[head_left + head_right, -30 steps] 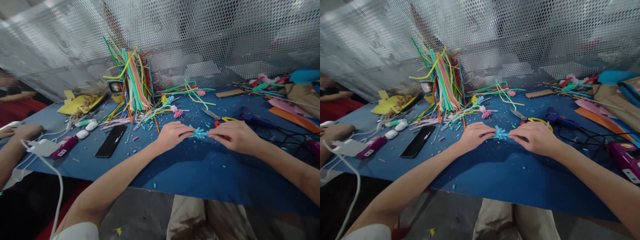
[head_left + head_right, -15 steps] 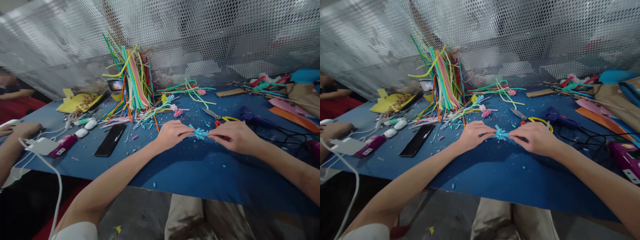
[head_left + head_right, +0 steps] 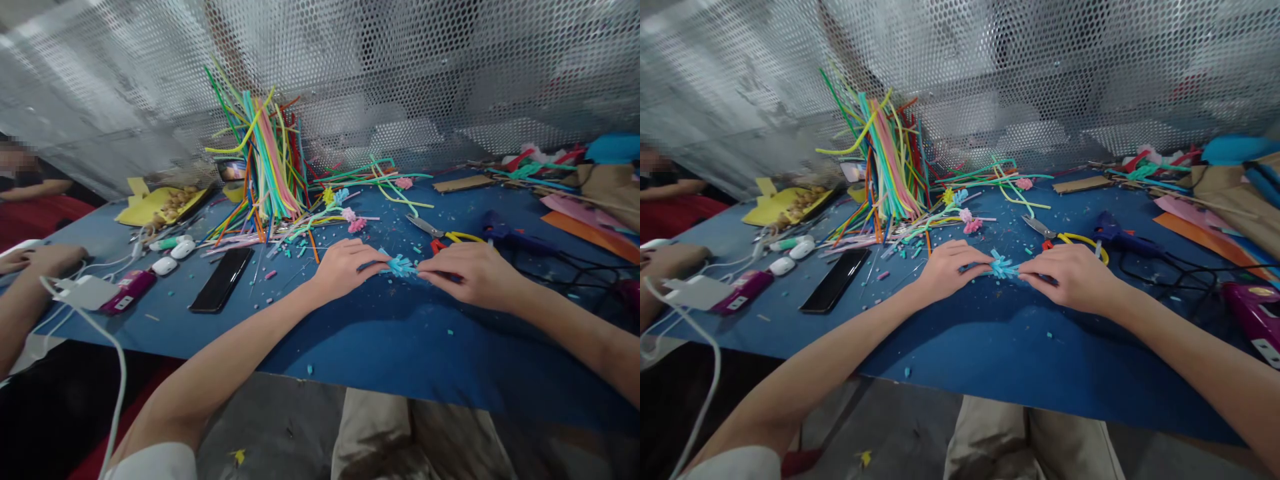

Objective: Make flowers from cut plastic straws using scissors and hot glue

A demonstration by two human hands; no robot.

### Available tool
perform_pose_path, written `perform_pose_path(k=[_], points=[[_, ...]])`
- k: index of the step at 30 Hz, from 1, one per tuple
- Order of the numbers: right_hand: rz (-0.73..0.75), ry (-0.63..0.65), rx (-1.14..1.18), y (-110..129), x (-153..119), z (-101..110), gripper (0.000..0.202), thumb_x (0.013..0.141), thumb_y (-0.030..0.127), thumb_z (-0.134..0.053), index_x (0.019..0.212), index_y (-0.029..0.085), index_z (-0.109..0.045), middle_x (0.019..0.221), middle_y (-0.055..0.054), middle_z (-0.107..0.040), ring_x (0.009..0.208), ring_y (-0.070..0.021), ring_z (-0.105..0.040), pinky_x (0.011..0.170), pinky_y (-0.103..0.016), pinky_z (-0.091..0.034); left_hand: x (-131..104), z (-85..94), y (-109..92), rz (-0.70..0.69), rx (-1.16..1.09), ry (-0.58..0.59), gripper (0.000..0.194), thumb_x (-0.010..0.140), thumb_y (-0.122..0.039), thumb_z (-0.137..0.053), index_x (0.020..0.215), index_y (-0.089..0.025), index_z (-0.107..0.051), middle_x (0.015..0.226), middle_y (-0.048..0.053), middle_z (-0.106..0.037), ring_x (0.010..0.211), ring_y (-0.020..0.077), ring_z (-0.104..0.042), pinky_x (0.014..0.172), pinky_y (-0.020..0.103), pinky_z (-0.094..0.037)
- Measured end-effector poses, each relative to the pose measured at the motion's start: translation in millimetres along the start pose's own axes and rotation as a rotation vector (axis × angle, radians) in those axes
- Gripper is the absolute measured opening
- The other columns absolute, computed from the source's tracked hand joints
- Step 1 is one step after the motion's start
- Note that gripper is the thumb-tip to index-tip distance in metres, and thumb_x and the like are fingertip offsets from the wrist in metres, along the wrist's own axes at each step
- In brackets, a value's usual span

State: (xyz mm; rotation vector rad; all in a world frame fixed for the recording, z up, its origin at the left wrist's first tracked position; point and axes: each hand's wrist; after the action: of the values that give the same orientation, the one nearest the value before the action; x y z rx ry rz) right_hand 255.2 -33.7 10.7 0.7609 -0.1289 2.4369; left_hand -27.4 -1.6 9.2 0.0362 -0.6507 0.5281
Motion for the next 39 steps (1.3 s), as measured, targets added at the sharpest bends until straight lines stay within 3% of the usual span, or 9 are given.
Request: perform_pose_path(k=[11, 34, 39], points=[[0.0, 0.004, -0.002, 1.4, 0.3, 1.3, 0.014, 0.093, 0.028, -0.061, 0.097, 0.025, -0.074, 0.09, 0.0, -0.078, 0.075, -0.0152, -0.071, 0.076, -0.028, -0.051, -0.5, -0.8, 2.1, -0.015, 0.045, -0.002, 0.023, 0.097, -0.039, -0.058, 0.107, -0.025, -0.074, 0.097, 0.0, -0.078, 0.083, 0.011, -0.068, 0.075, 0.027, -0.044], [-0.063, 0.004, 0.013, 2.1, 0.3, 3.8, 0.014, 0.093, 0.032, -0.061, 0.094, 0.024, -0.073, 0.089, 0.001, -0.077, 0.077, -0.0146, -0.072, 0.075, -0.027, -0.049, 2.1, 2.5, -1.4, -0.014, -0.006, -0.001, 0.023, 0.096, -0.04, -0.06, 0.1, -0.025, -0.076, 0.096, 0.0, -0.078, 0.083, 0.0124, -0.069, 0.078, 0.027, -0.046], [-0.179, 0.01, 0.052, 2.7, 0.9, 4.9, 0.02, 0.091, 0.039, -0.064, 0.105, 0.025, -0.07, 0.085, 0.002, -0.077, 0.069, -0.0121, -0.069, 0.069, -0.025, -0.049, 1.1, 2.7, -0.6, 0.001, 0.004, -0.008, 0.023, 0.097, -0.04, -0.059, 0.102, -0.025, -0.076, 0.098, 0.001, -0.078, 0.086, 0.0124, -0.07, 0.078, 0.028, -0.046]])
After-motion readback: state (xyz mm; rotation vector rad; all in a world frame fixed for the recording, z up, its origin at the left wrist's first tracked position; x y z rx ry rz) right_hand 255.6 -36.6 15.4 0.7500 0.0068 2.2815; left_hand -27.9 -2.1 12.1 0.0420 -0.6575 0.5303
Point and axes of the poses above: each hand's wrist, its own x-axis towards the middle knuckle, its own z-axis out of the back of the hand, y = z × x
